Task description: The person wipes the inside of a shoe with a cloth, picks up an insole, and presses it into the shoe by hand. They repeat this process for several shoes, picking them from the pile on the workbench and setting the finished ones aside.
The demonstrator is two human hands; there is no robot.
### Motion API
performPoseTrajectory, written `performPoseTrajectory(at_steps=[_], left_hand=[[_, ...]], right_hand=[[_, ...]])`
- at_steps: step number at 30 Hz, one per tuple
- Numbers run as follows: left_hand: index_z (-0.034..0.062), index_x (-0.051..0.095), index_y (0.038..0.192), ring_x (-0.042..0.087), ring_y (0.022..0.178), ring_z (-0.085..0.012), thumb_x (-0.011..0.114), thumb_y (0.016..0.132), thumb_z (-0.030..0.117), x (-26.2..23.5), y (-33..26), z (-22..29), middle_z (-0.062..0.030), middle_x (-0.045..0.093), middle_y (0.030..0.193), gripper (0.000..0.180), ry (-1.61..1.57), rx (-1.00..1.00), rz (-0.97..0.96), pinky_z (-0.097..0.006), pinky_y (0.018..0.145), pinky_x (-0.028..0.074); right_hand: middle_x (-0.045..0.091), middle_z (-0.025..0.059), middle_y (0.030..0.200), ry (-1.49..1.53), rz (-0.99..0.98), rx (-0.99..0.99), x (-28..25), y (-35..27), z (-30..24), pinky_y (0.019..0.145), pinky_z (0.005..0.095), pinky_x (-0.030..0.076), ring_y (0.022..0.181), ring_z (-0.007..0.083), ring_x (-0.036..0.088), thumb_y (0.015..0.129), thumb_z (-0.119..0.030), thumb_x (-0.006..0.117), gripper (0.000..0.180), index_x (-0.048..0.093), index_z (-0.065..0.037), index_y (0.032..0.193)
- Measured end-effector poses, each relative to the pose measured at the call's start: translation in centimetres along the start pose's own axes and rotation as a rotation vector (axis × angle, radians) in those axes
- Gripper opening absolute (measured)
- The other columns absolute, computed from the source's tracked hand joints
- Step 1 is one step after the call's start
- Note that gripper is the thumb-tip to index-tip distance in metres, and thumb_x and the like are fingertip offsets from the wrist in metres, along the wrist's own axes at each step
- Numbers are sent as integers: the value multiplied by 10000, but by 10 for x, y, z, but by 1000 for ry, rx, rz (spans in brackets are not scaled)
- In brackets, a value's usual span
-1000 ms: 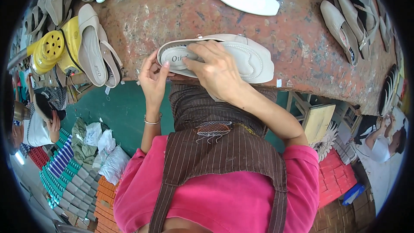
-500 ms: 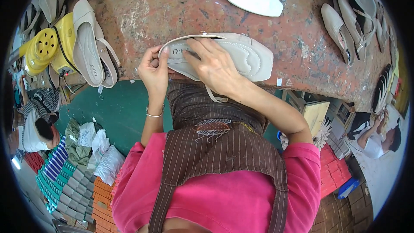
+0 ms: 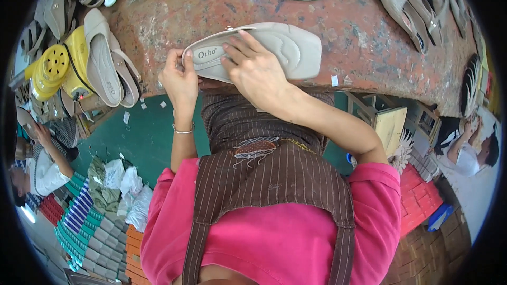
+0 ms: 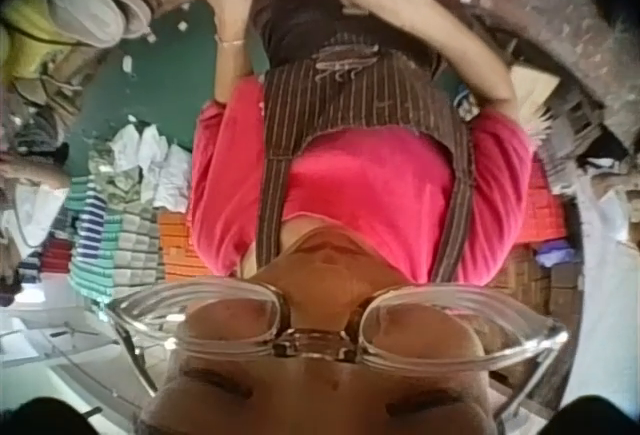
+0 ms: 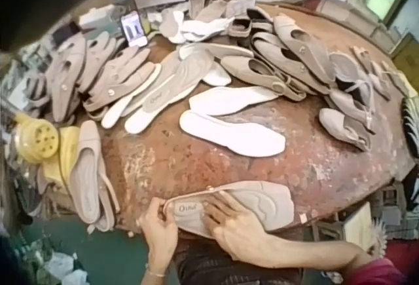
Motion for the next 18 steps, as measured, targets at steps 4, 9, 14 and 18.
performPoseTrajectory(at_steps=[4,9,14,18], left_hand=[[32,572,823,603,538,-363,613,903,95,5,-25,7,-165,582,579,109,47,-56,-113,-445,516,444],[53,568,702,629,540,-334,685,869,225,32,-70,63,-142,608,582,266,315,336,-388,-445,511,494],[13,679,1018,517,1218,-353,697,796,202,49,-94,78,-172,616,1146,292,305,733,-393,-534,1013,419],[-24,498,1347,363,1343,-415,677,817,212,74,-102,59,-213,483,1364,608,440,728,-546,-709,1101,188]], right_hand=[[698,79,1007,80,536,253,-36,4,46,1152,569,235,1115,274,624,655,-64,679,341,712,-80,994],[637,172,1166,839,383,731,-65,1,94,910,454,516,1062,406,626,729,-33,653,306,621,-39,1033],[554,253,1320,477,138,400,-55,-57,13,934,469,525,1151,428,592,703,80,614,338,567,-17,1024],[478,283,1395,216,266,385,-12,-41,12,1089,485,396,1321,415,459,764,50,548,636,450,19,1392]])
Point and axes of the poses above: each hand's wrist, its own y-axis towards the middle knuckle, its own x-axis out of the palm, z = x × y, the point moved 3 cm from there along y, towards the middle knuckle
